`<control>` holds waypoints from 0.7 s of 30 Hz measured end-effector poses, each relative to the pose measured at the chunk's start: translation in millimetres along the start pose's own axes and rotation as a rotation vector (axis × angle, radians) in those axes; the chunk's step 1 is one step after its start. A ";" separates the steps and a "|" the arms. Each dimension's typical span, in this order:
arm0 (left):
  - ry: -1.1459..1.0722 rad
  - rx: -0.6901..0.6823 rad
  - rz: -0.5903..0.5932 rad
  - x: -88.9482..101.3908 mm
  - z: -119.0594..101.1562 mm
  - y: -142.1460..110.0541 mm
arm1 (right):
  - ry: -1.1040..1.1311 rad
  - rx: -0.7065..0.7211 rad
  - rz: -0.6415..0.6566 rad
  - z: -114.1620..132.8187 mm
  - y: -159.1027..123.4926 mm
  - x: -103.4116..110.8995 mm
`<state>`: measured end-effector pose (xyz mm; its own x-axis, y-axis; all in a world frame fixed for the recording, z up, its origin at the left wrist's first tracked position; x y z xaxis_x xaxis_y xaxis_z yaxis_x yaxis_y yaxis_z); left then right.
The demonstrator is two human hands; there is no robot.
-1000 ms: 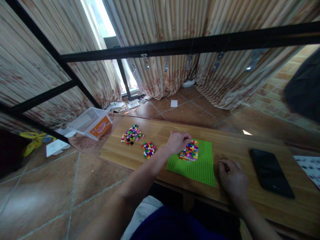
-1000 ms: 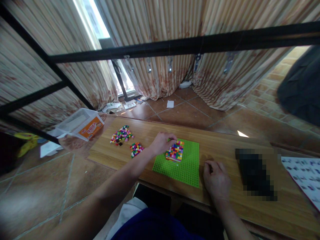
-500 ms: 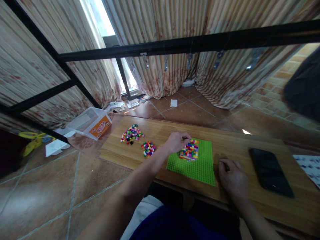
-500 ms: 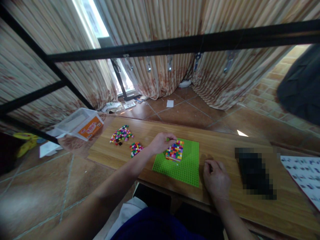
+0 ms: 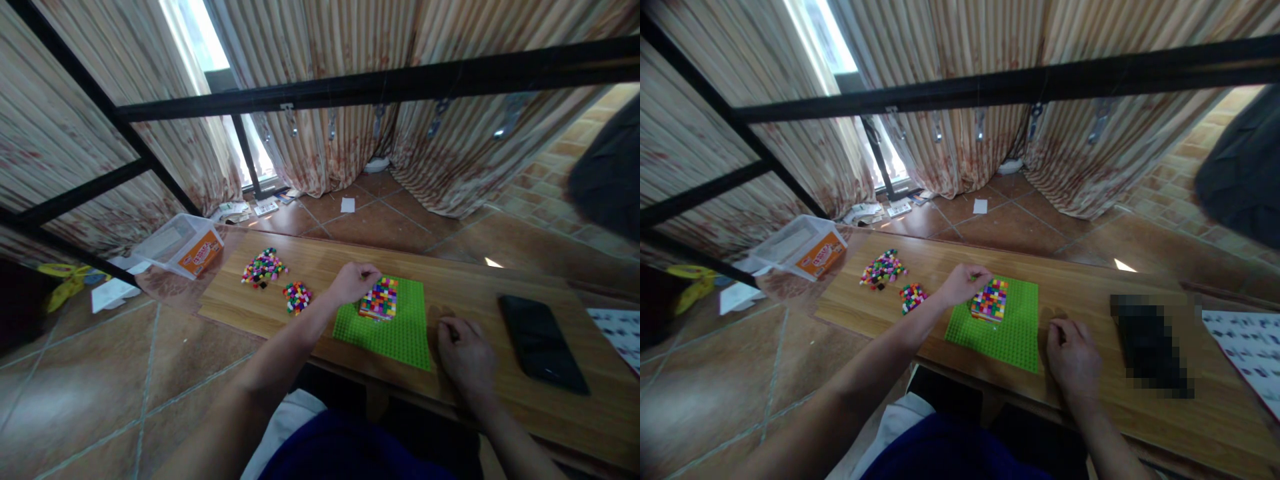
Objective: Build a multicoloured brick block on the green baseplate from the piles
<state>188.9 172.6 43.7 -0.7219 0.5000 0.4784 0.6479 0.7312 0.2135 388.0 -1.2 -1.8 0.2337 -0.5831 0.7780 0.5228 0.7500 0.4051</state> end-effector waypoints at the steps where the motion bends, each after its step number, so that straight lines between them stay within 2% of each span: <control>1: -0.019 0.007 -0.003 -0.7 2.1 0.5 | 0.000 -0.007 0.002 -0.7 -0.1 -0.1; 8: -0.026 0.070 0.020 -2.1 7.7 2.5 | -0.012 -0.019 -0.002 -1.2 -1.4 0.9; 14: 0.043 0.030 0.030 1.5 -1.6 4.8 | -0.009 0.001 -0.008 0.0 -1.3 0.3; 21: 0.075 0.033 0.017 -1.6 3.4 3.8 | -0.019 0.002 -0.017 -3.8 -0.9 -0.8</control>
<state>191.7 176.2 40.8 -0.6899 0.4774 0.5441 0.6507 0.7384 0.1770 390.5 -2.6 -4.6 0.2092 -0.5899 0.7799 0.5249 0.7407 0.4194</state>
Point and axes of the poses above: each hand's wrist, its own y-axis towards the middle knuckle, its own x-axis out of the back of the hand, z = x × y, the point moved 10 cm from there along y, towards the middle knuckle, and after that the axes turned 7 degrees about -x, right-handed, at the moved point
